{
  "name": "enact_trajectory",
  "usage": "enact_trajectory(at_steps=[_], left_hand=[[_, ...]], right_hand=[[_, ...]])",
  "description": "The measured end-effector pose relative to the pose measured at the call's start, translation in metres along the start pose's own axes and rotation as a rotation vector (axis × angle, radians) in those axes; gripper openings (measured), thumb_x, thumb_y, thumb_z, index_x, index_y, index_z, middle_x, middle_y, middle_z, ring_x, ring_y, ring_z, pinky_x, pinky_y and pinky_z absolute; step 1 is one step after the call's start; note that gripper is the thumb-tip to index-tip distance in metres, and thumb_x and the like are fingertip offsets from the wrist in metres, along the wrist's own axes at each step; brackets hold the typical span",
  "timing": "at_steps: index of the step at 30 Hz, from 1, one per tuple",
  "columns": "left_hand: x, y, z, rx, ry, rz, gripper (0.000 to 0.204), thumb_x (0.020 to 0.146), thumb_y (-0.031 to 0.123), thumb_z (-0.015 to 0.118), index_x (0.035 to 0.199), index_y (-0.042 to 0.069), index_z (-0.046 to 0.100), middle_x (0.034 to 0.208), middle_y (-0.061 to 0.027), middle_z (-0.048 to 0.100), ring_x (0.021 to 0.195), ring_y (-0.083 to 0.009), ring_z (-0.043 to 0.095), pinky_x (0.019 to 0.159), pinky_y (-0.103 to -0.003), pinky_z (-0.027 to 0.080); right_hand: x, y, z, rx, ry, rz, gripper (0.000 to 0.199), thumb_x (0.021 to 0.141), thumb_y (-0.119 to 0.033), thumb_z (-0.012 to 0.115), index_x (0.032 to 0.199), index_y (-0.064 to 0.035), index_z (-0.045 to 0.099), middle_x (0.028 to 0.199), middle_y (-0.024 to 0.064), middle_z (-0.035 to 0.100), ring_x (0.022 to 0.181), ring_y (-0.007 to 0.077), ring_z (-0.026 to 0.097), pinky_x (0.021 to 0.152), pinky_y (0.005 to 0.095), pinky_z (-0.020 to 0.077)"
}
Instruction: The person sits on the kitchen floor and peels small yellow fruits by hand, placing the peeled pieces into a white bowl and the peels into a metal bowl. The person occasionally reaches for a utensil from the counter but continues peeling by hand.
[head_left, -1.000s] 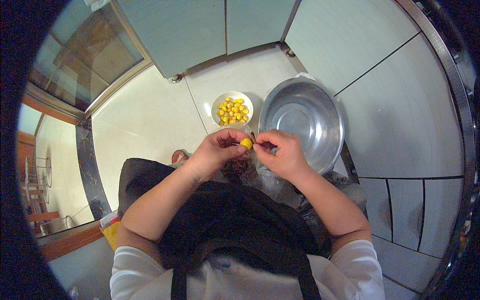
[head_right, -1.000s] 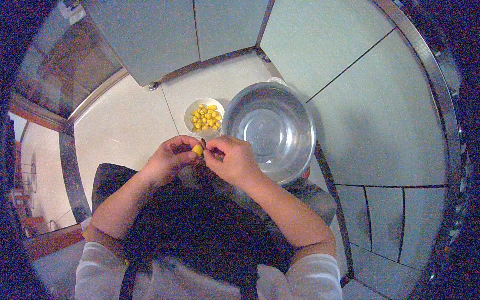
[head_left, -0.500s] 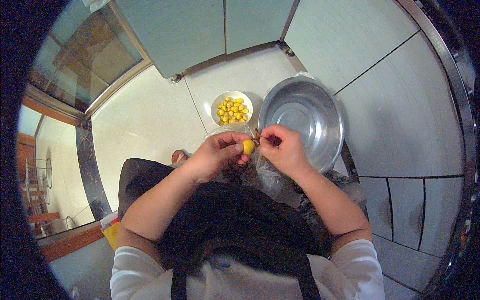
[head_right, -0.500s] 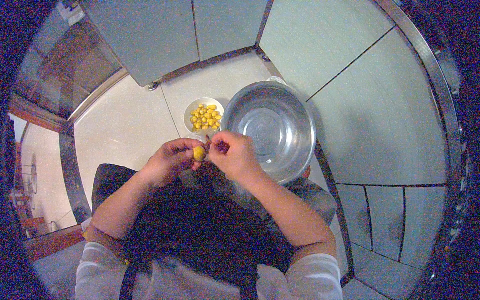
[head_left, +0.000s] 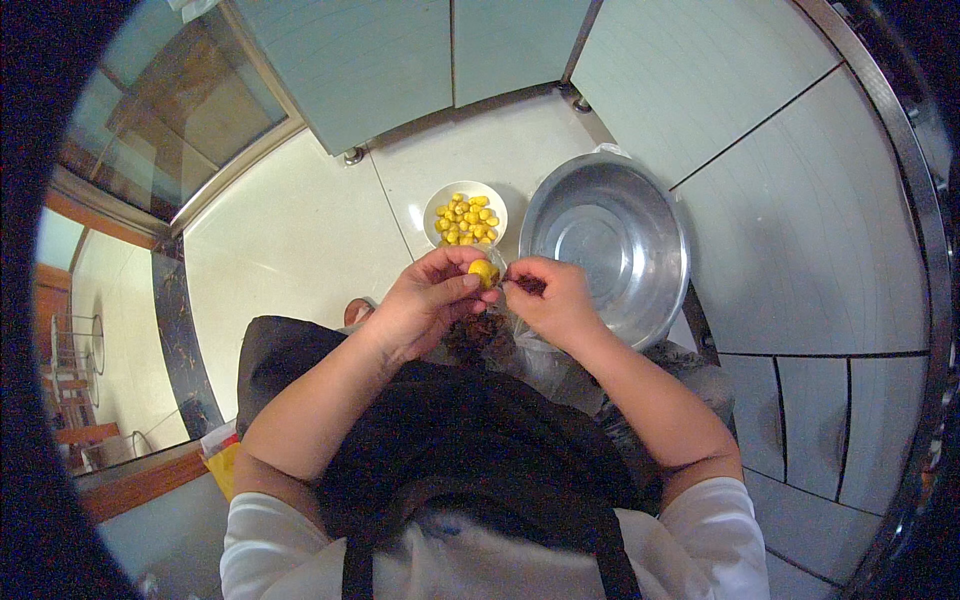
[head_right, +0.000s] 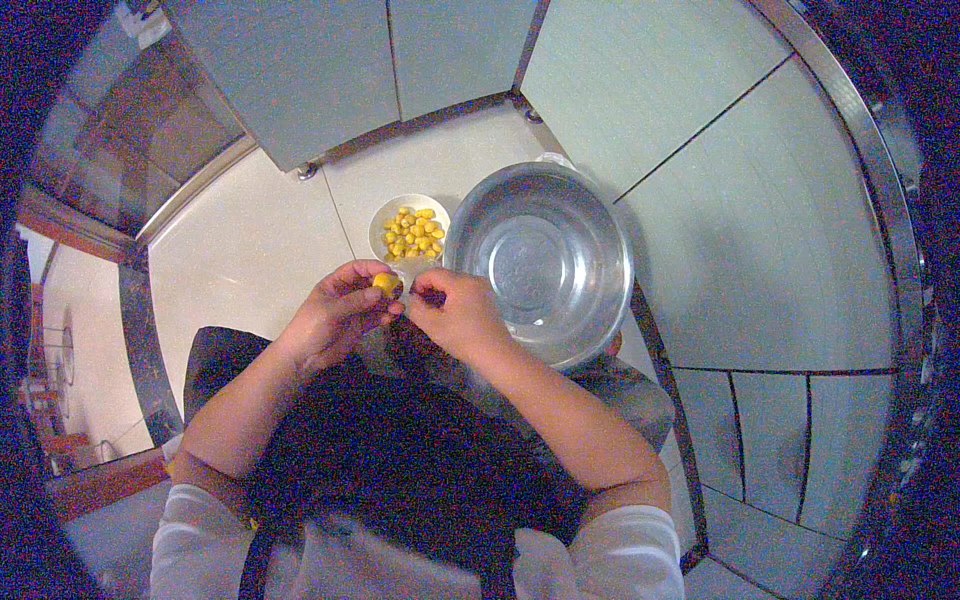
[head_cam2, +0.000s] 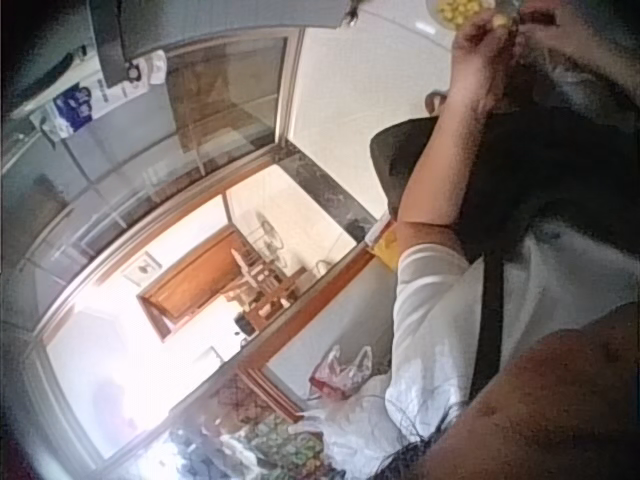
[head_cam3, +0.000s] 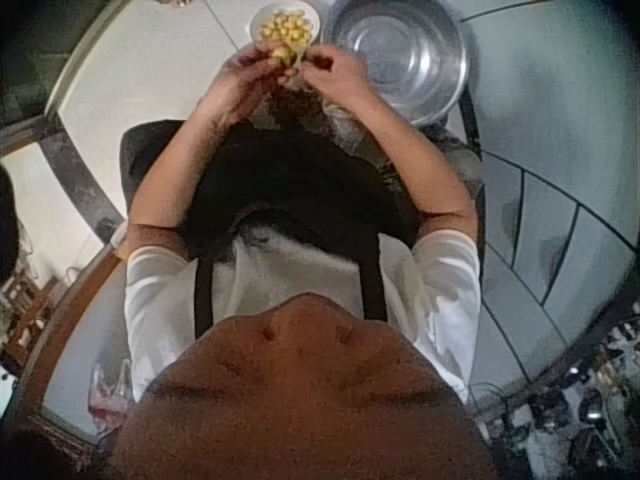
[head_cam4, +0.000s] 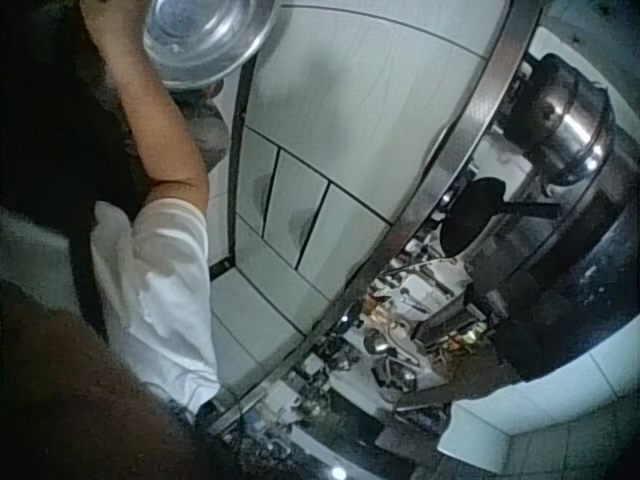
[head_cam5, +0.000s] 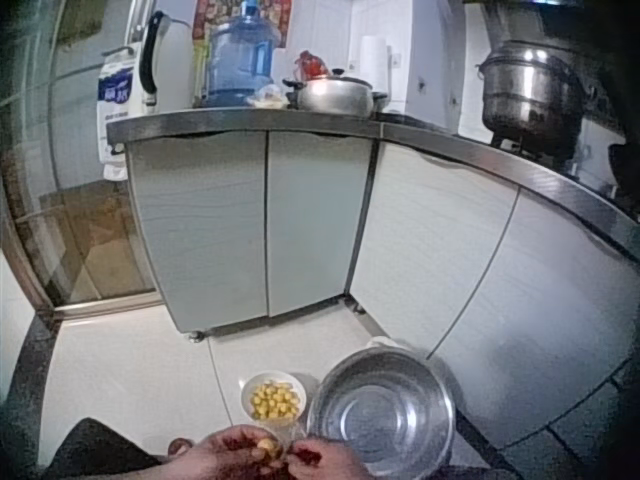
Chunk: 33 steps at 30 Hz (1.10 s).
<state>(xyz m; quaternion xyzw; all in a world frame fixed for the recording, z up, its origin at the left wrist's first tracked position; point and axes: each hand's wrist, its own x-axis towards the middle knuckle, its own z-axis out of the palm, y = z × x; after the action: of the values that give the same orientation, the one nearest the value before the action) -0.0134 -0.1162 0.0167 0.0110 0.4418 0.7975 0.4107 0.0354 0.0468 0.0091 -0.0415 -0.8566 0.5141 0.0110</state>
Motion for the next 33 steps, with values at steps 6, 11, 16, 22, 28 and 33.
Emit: enact_trajectory(at_steps=[6, 11, 16, 22, 28, 33], left_hand=[[0.004, -0.008, -0.002, 0.256, 0.09, 0.086, 0.024, 0.072, -0.003, 0.052, 0.095, 0.003, 0.048, 0.092, -0.0075, 0.054, 0.081, -0.0159, 0.053, 0.073, -0.027, 0.044], [0.001, -0.004, 0.007, 0.467, 0.098, 0.154, 0.026, 0.07, -0.006, 0.054, 0.094, 0.003, 0.049, 0.092, -0.0065, 0.054, 0.083, -0.0144, 0.052, 0.075, -0.026, 0.043], [0.002, -0.007, 0.005, 0.457, 0.063, 0.18, 0.024, 0.07, -0.006, 0.055, 0.092, 0.002, 0.05, 0.09, -0.0048, 0.055, 0.082, -0.0113, 0.053, 0.074, -0.023, 0.044], [0.004, -0.011, 0.003, 0.469, 0.051, 0.237, 0.024, 0.07, -0.006, 0.055, 0.092, 0.002, 0.05, 0.09, -0.0049, 0.055, 0.083, -0.0117, 0.053, 0.076, -0.023, 0.043], [0.003, -0.01, 0.005, 0.471, 0.046, 0.235, 0.024, 0.07, -0.006, 0.056, 0.092, 0.001, 0.049, 0.089, -0.0047, 0.054, 0.084, -0.0118, 0.053, 0.076, -0.024, 0.043], [0.002, -0.007, 0.008, 0.418, 0.064, 0.155, 0.025, 0.07, -0.004, 0.057, 0.093, 0.002, 0.048, 0.087, -0.0044, 0.054, 0.081, -0.0115, 0.053, 0.073, -0.024, 0.044]], right_hand=[[-0.005, -0.01, -0.005, 0.07, 0.038, -0.032, 0.01, 0.067, -0.008, 0.06, 0.071, -0.0004, 0.056, 0.06, 0.0008, 0.054, 0.053, 0.0036, 0.046, 0.049, 0.0188, 0.0388], [-0.005, -0.01, -0.006, -0.011, 0.066, -0.073, 0.01, 0.066, -0.009, 0.06, 0.071, -0.0006, 0.056, 0.059, 0.0032, 0.054, 0.052, 0.0055, 0.048, 0.048, 0.0204, 0.0398], [-0.005, -0.01, -0.006, -0.122, 0.079, -0.142, 0.01, 0.065, -0.008, 0.06, 0.07, -0.0006, 0.056, 0.058, 0.006, 0.055, 0.051, 0.0083, 0.051, 0.048, 0.0217, 0.0411], [-0.006, -0.013, -0.006, -0.092, 0.073, -0.115, 0.009, 0.064, -0.007, 0.059, 0.069, -0.0007, 0.056, 0.059, 0.008, 0.055, 0.05, 0.0106, 0.052, 0.048, 0.0226, 0.0415], [-0.005, -0.011, -0.006, -0.101, 0.097, -0.148, 0.008, 0.063, -0.006, 0.058, 0.069, -0.0007, 0.056, 0.059, 0.008, 0.055, 0.05, 0.0111, 0.052, 0.048, 0.0232, 0.0416], [-0.006, -0.013, -0.007, -0.094, 0.089, -0.161, 0.007, 0.063, -0.005, 0.058, 0.068, -0.001, 0.055, 0.059, 0.008, 0.055, 0.051, 0.0112, 0.052, 0.048, 0.0232, 0.0413]])
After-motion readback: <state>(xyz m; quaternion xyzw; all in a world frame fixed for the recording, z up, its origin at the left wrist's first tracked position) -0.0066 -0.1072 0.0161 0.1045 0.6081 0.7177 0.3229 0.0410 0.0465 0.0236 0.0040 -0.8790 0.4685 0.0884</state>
